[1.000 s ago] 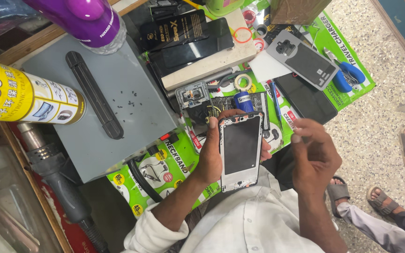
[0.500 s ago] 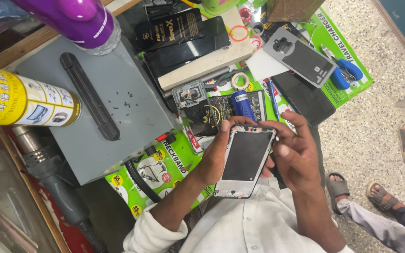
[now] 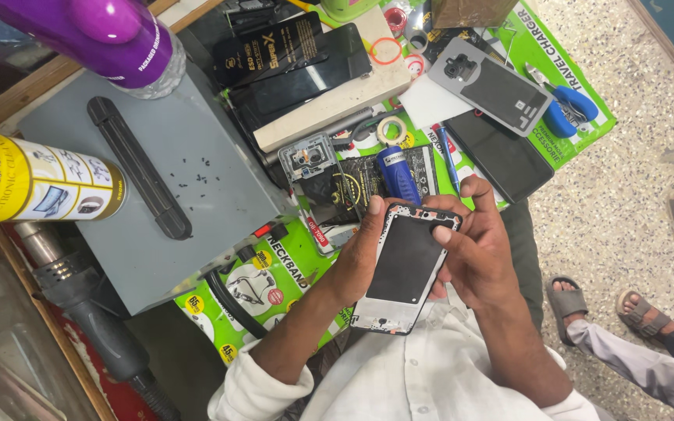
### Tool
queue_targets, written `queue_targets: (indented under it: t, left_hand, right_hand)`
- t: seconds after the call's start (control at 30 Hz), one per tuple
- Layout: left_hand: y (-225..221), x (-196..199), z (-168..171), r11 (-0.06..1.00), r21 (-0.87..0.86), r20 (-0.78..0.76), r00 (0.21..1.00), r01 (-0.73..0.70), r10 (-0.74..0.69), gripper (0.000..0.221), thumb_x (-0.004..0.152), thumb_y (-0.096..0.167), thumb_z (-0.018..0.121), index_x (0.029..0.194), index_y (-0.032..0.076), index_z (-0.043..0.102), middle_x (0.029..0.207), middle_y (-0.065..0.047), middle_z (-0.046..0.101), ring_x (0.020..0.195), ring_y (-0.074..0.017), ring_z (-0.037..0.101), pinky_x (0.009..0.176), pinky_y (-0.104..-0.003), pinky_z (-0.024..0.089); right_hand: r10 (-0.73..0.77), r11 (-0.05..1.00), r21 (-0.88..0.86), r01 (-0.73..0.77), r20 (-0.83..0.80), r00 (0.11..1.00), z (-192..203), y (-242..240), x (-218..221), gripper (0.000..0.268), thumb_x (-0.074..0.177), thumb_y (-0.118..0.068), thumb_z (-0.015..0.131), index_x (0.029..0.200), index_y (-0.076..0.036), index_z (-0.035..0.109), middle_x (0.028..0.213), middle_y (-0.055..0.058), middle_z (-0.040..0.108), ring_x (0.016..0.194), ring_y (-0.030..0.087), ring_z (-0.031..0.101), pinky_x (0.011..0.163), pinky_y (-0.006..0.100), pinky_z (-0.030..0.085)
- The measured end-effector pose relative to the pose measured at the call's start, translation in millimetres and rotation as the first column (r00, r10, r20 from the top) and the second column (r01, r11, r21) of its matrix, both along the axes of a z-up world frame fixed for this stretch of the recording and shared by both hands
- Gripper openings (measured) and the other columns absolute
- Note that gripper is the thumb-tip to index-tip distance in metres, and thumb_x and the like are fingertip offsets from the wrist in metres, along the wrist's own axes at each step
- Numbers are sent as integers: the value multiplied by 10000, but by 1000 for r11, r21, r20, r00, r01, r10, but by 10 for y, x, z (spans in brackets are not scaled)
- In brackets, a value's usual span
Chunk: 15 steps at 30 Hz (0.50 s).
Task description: The person disassembles a smartphone, removes the battery, and uses a screwdriver to adjust internal components. They then apply adhesive from a tube along the edges of the phone's frame to prepare for reassembly.
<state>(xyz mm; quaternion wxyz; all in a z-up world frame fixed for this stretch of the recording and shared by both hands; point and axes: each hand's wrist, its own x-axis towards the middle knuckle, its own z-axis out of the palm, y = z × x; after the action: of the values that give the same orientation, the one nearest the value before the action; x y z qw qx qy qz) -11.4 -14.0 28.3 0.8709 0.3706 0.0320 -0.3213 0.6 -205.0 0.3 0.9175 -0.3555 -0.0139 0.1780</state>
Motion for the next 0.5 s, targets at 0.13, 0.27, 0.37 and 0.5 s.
queue_targets:
  t: [0.13,0.27,0.37,0.5]
  left_hand:
    - [-12,1,-17,1000,23,21,1000,-16,16,796,1016,718,248,1341,27,472,955,-236,695,778,-318,738,709,-418,647]
    - [-14,-1,-57,1000,23,31,999,-13,13,839,1024,738,239,1359,11,489,950,-241,694,783,-307,739,709,-396,642]
    - [-20,-3,-86,999,-42,8,1000,3,-2,868,1016,750,220,1386,18,503,973,-226,692,803,-299,740,732,-393,643]
    - [-2,12,-119,996,-88,20,1000,21,-20,899,1008,762,175,1400,28,518,989,-214,698,829,-294,742,769,-395,637]
  right_hand:
    - [-14,1000,-11,14,-6,1000,-56,2,35,481,933,93,624,1248,-145,349,1183,202,658,657,172,673,398,251,514]
    - [-36,997,-69,34,-29,999,-57,11,35,417,921,104,616,1190,-110,381,1172,199,658,678,159,665,394,230,497]
    - [-47,994,-102,48,12,999,-4,26,15,372,948,82,626,1212,-87,426,1169,197,661,657,123,638,415,204,475]
    - [-46,984,-169,50,30,999,69,50,-20,373,942,42,650,1253,-69,476,1200,188,666,575,71,598,390,218,482]
